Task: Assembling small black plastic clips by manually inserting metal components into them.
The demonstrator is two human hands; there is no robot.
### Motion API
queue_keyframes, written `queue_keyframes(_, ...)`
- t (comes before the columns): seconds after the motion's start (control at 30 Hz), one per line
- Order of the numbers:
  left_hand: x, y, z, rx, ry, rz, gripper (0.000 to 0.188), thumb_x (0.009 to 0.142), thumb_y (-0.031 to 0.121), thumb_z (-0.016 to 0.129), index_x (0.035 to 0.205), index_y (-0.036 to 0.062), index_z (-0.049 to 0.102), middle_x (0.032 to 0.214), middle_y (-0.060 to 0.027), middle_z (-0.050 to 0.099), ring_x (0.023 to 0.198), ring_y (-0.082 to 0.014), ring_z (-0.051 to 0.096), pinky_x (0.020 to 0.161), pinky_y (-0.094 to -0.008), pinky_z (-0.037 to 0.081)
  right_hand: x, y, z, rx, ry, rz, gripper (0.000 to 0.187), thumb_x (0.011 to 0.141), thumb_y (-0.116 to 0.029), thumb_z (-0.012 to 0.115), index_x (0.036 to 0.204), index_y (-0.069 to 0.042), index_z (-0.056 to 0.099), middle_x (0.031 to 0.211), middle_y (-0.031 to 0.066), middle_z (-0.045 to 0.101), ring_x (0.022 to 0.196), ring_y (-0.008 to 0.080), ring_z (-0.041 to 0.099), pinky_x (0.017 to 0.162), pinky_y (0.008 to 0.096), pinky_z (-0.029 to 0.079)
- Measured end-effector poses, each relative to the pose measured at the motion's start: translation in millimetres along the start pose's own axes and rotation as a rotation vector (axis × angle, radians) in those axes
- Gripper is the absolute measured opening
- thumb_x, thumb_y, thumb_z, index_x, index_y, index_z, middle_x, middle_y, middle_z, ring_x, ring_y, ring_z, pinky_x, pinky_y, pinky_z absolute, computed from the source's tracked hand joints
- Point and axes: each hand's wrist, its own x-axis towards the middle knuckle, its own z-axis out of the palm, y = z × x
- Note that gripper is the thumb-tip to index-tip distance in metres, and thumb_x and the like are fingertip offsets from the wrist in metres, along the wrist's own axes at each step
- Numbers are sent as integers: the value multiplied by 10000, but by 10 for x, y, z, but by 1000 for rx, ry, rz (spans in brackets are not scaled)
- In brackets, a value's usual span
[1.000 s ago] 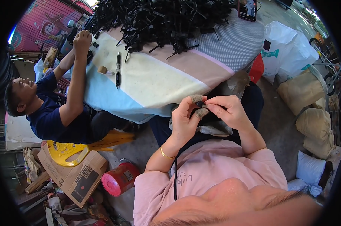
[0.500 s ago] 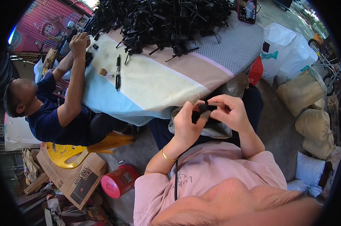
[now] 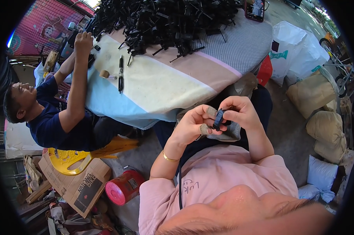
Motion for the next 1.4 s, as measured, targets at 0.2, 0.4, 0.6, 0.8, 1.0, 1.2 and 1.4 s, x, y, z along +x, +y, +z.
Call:
queue_keyframes(0.2,23,-90,-34,125,192,15,206,778,8,611,951,-7,498,896,-115,596,788,-216,635,691,-302,537,60,23,1,-174,-67,-68,173,776,-39,648,922,35,592,779,51,629,692,70,575,634,184,458)
queue_keyframes(0.4,20,-128,113,639,416,238,147,833,-8,542,969,-30,490,885,-92,603,780,-135,607,711,-233,487,46,23,157,-319,188,-121,138,845,-78,566,931,25,596,741,11,610,648,50,529,579,190,427)
queue_keyframes(0.6,7,-137,135,702,489,418,250,829,-28,546,1071,-28,480,865,-69,609,771,-124,598,704,-231,491,15,-18,239,-674,182,-246,100,841,-79,555,835,17,584,690,94,584,596,145,554,550,236,430)
queue_keyframes(0.8,-23,-146,89,817,484,418,213,803,-48,575,1010,-33,528,898,-66,581,769,-106,575,659,-204,474,49,-1,266,-742,161,-317,84,814,-69,580,824,14,591,681,109,585,564,173,559,527,249,435)
queue_keyframes(1.0,-31,-128,54,1395,504,709,226,733,-22,660,931,-22,551,864,-86,600,726,-117,569,636,-216,472,75,23,237,-663,133,-144,98,811,-70,576,818,27,594,648,104,577,554,136,539,515,243,424)
queue_keyframes(1.2,-69,-194,94,1190,643,415,316,691,3,701,960,-13,537,894,-119,605,781,-129,596,682,-251,488,239,-218,67,-671,13,-116,100,802,-92,605,846,-2,608,627,36,554,561,53,480,514,204,396)
queue_keyframes(1.4,-62,-271,-25,1348,449,238,357,711,47,691,1018,-28,525,973,-133,603,912,-186,591,773,-279,470,1021,-344,-71,-1260,334,-350,239,730,-91,573,962,-46,614,709,145,611,586,246,586,566,321,459)
